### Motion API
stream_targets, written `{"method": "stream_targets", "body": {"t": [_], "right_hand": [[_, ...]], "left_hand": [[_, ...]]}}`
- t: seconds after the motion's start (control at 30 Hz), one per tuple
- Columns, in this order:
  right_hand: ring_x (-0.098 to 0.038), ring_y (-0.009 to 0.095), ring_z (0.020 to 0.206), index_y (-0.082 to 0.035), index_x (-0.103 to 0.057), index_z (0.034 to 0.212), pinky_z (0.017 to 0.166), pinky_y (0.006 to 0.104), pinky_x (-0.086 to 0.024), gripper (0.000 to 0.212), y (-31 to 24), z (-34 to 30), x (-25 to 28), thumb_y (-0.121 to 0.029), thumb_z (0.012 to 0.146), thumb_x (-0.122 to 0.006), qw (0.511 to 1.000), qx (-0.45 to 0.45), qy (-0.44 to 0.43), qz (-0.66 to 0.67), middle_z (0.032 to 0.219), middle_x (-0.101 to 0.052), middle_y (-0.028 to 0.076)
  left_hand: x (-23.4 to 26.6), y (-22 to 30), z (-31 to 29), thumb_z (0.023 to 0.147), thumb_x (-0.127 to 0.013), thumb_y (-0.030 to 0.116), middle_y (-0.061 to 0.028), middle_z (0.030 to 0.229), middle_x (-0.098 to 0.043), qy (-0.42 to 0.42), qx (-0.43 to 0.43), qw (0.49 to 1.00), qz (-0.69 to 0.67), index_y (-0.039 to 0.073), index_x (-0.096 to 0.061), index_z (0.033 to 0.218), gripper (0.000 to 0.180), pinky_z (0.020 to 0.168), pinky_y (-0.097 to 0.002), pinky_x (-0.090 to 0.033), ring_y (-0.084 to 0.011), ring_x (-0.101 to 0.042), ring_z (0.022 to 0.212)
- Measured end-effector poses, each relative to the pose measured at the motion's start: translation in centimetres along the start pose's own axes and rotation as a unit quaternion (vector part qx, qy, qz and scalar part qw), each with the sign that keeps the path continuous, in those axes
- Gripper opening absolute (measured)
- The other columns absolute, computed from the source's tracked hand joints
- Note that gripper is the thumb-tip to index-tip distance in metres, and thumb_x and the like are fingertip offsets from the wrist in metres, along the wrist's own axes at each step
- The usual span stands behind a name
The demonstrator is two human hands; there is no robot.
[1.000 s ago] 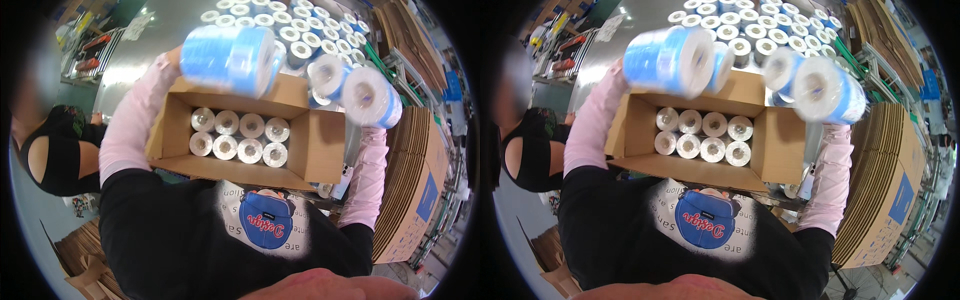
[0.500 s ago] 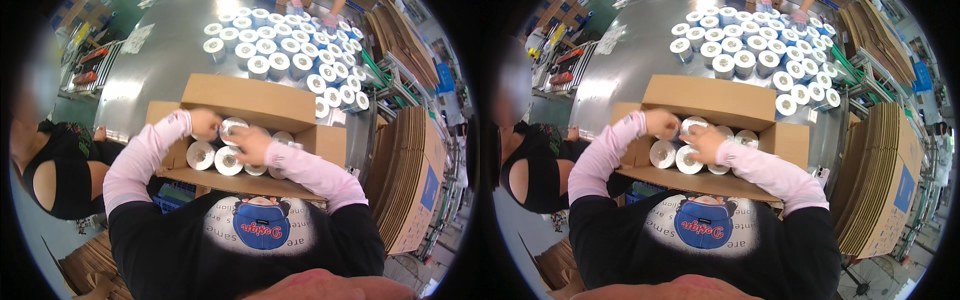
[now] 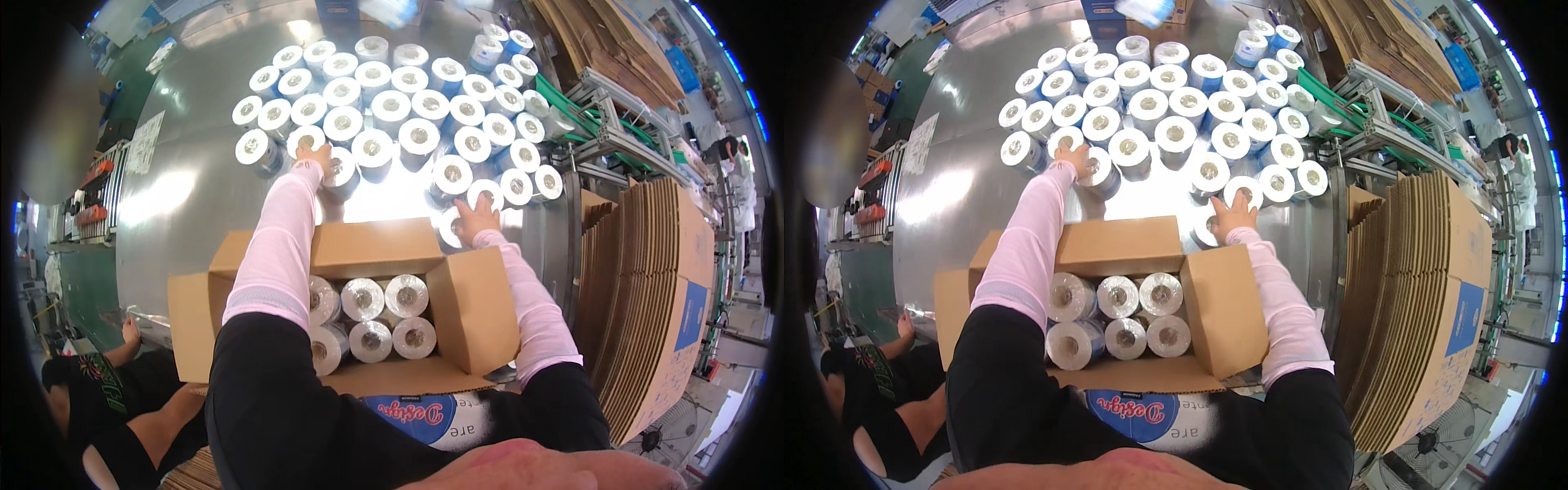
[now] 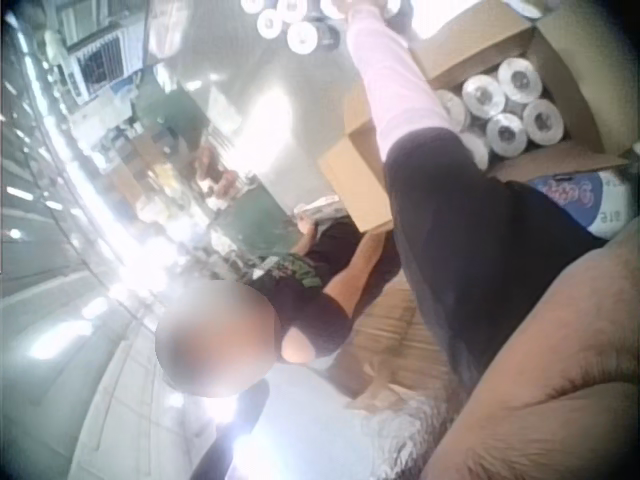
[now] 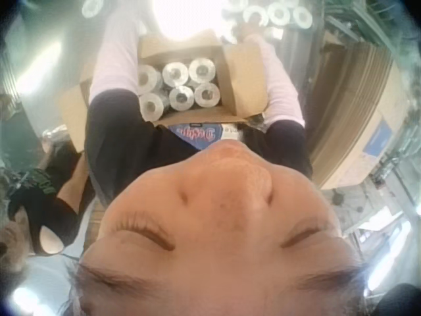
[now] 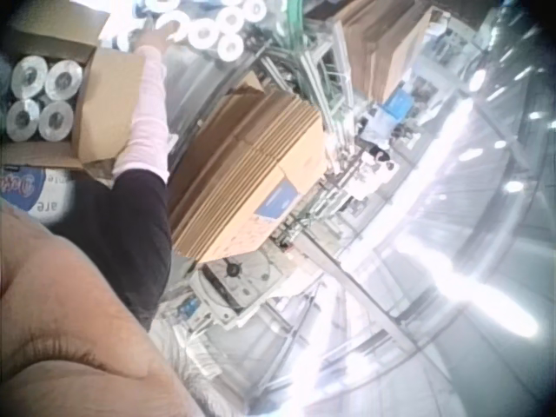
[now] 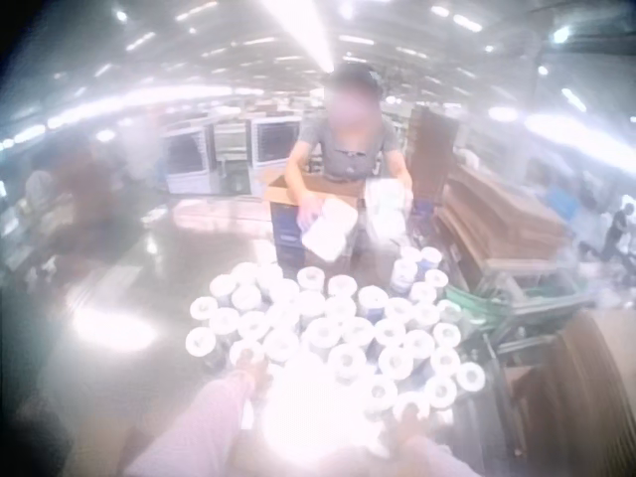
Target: The person packs rolls of paper or tape into cardboard boxes by hand. The person picks up a flat cardboard box, unfolds it, and places it on a metal table, then fills the box with multiple white cylindrical rolls before closing the flaps and sliding the box aside.
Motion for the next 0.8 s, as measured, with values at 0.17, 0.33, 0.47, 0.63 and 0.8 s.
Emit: {"method": "stream_targets", "body": {"t": [0.17, 0.33, 0.47, 0.63, 0.8], "right_hand": [[-0.044, 0.037, 0.112, -0.015, -0.063, 0.108, 0.097, 0.0491, -0.034, 0.037, -0.7, 1.1, 0.2, -0.033, 0.076, -0.065, 0.996, -0.086, 0.007, 0.006, 0.106, -0.049, 0.02], [-0.051, 0.036, 0.111, -0.017, -0.068, 0.109, 0.094, 0.0471, -0.038, 0.044, -0.1, -1.6, 0.7, -0.046, 0.076, -0.067, 0.994, -0.074, -0.076, 0.004, 0.111, -0.056, 0.019], [-0.061, 0.033, 0.099, -0.011, -0.065, 0.111, 0.085, 0.041, -0.049, 0.039, 5.0, -2.2, 3.1, -0.038, 0.084, -0.06, 0.976, -0.001, -0.042, 0.214, 0.106, -0.063, 0.016], [-0.051, 0.026, 0.12, -0.005, -0.044, 0.135, 0.099, 0.0388, -0.046, 0.048, 1.9, -7.0, 21.0, -0.025, 0.093, -0.056, 0.367, 0.172, -0.001, 0.914, 0.132, -0.051, 0.012], [-0.053, 0.025, 0.113, -0.006, -0.062, 0.113, 0.095, 0.039, -0.045, 0.045, -9.2, -16.4, 25.0, -0.014, 0.07, -0.073, 0.772, 0.319, -0.179, 0.52, 0.112, -0.058, 0.013]], "left_hand": [[1.5, -0.5, -0.6, 0.07, -0.071, 0.053, -0.0156, 0.119, -0.06, -0.014, 0.037, 0.999, 0.026, 0.016, -0.066, 0.11, 0.054, 0.096, -0.0424, -0.045, -0.0339, -0.053, 0.116], [2.3, -2.3, -3.8, 0.068, -0.071, 0.052, -0.0132, 0.107, -0.066, -0.002, -0.004, 0.994, -0.107, 0.012, -0.065, 0.107, 0.057, 0.09, -0.0378, -0.048, -0.0311, -0.062, 0.101], [8.5, -5.5, -7.1, 0.075, -0.072, 0.033, -0.0131, 0.107, -0.067, 0.106, -0.112, 0.872, -0.465, 0.002, -0.062, 0.111, 0.049, 0.085, -0.0335, -0.05, -0.0222, -0.063, 0.1], [13.2, -0.1, -28.5, 0.082, -0.069, 0.019, -0.0092, 0.111, -0.065, -0.112, -0.332, 0.621, -0.701, 0.001, -0.061, 0.112, 0.036, 0.08, -0.0304, -0.051, -0.0161, -0.062, 0.099], [7.6, 3.1, -39.9, 0.079, -0.068, 0.016, -0.0126, 0.101, -0.062, -0.095, -0.364, 0.842, -0.387, 0.007, -0.062, 0.103, 0.026, 0.084, -0.0368, -0.047, -0.0265, -0.057, 0.096]]}}
Point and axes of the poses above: each hand's wrist, its own z-axis towards the middle knuckle, its own x-axis out of the back of the hand, y = z × x, the point moved 9 cm from there along z, towards the middle knuckle
